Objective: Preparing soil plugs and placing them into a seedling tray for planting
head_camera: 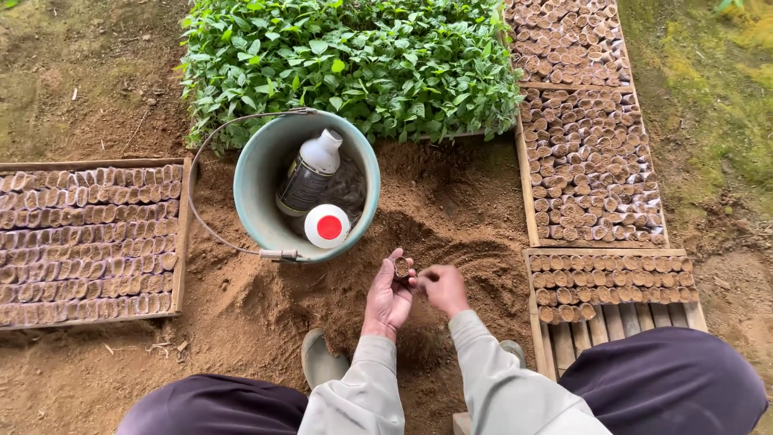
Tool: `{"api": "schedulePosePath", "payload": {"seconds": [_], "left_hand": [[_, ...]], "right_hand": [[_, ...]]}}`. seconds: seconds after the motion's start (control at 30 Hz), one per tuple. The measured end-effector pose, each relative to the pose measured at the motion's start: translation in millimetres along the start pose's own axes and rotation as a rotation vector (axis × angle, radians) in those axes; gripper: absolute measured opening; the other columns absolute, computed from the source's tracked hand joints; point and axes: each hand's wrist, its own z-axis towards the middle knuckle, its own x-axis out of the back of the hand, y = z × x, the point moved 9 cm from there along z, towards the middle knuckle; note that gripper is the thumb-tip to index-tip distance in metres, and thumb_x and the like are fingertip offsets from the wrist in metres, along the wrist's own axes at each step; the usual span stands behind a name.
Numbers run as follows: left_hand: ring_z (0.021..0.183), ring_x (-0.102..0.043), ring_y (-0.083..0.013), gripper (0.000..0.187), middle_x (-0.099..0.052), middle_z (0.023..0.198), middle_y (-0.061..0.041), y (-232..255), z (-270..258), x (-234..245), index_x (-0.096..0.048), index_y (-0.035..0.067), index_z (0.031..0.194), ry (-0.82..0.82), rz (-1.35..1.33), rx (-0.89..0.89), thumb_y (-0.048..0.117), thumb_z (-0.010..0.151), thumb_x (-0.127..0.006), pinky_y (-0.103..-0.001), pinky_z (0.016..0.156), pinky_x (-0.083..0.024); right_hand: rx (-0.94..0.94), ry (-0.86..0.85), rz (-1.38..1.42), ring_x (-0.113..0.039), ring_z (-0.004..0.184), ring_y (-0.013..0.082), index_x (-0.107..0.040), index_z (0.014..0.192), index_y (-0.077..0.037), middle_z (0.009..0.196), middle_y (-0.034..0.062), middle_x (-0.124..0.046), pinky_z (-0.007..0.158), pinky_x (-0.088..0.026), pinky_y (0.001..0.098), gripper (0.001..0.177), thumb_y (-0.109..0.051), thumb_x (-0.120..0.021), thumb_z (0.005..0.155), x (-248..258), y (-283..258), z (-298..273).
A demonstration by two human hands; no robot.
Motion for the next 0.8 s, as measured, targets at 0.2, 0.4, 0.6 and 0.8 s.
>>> {"api": "schedulePosePath", "payload": {"seconds": [0.2, 0.4, 0.6, 0.8], "left_hand": [[0.090, -0.068, -0.0310, 0.035, -0.070, 0.110, -0.022, -6, 12, 8, -0.067, 0.010, 0.130, -0.012, 0.016, -0.038, 0.028, 0.100, -0.064, -0.034, 0.078, -0.062], [0.097, -0.068, -0.0259, 0.036, -0.071, 0.113, -0.017, 2, -8, -20, -0.062, 0.006, 0.136, -0.031, 0.066, -0.083, 0.023, 0.103, -0.059, -0.036, 0.085, -0.062], [0.105, -0.069, -0.0258, 0.035, -0.071, 0.119, -0.015, 4, -20, -33, -0.059, 0.005, 0.136, -0.061, 0.087, -0.090, 0.018, 0.104, -0.056, -0.042, 0.093, -0.061], [0.105, -0.070, -0.0265, 0.034, -0.072, 0.119, -0.016, -2, 4, -8, -0.059, 0.005, 0.136, -0.065, 0.058, -0.096, 0.016, 0.104, -0.056, -0.043, 0.094, -0.061]], "right_hand": [[0.118, -0.009, 0.404, -0.073, 0.069, 0.0242, -0.078, 0.099, 0.004, 0.086, 0.0266, -0.074, 0.061, -0.067, 0.0379, 0.017, 0.003, -0.072, 0.083, 42, -103, -38], [0.435, 0.014, -0.179, -0.073, 0.103, 0.0361, -0.078, 0.106, -0.008, 0.104, 0.0148, -0.076, 0.091, -0.059, 0.0476, 0.020, -0.015, -0.066, 0.092, 12, -101, -26], [0.566, 0.054, -0.321, -0.075, 0.088, 0.0376, -0.076, 0.104, -0.006, 0.093, 0.0160, -0.072, 0.078, -0.063, 0.0475, 0.019, -0.009, -0.061, 0.094, 0, -102, -34], [0.574, 0.062, -0.290, -0.073, 0.086, 0.0424, -0.072, 0.108, -0.003, 0.090, 0.0197, -0.067, 0.076, -0.063, 0.0516, 0.020, -0.009, -0.057, 0.097, 4, -111, -45]]}}
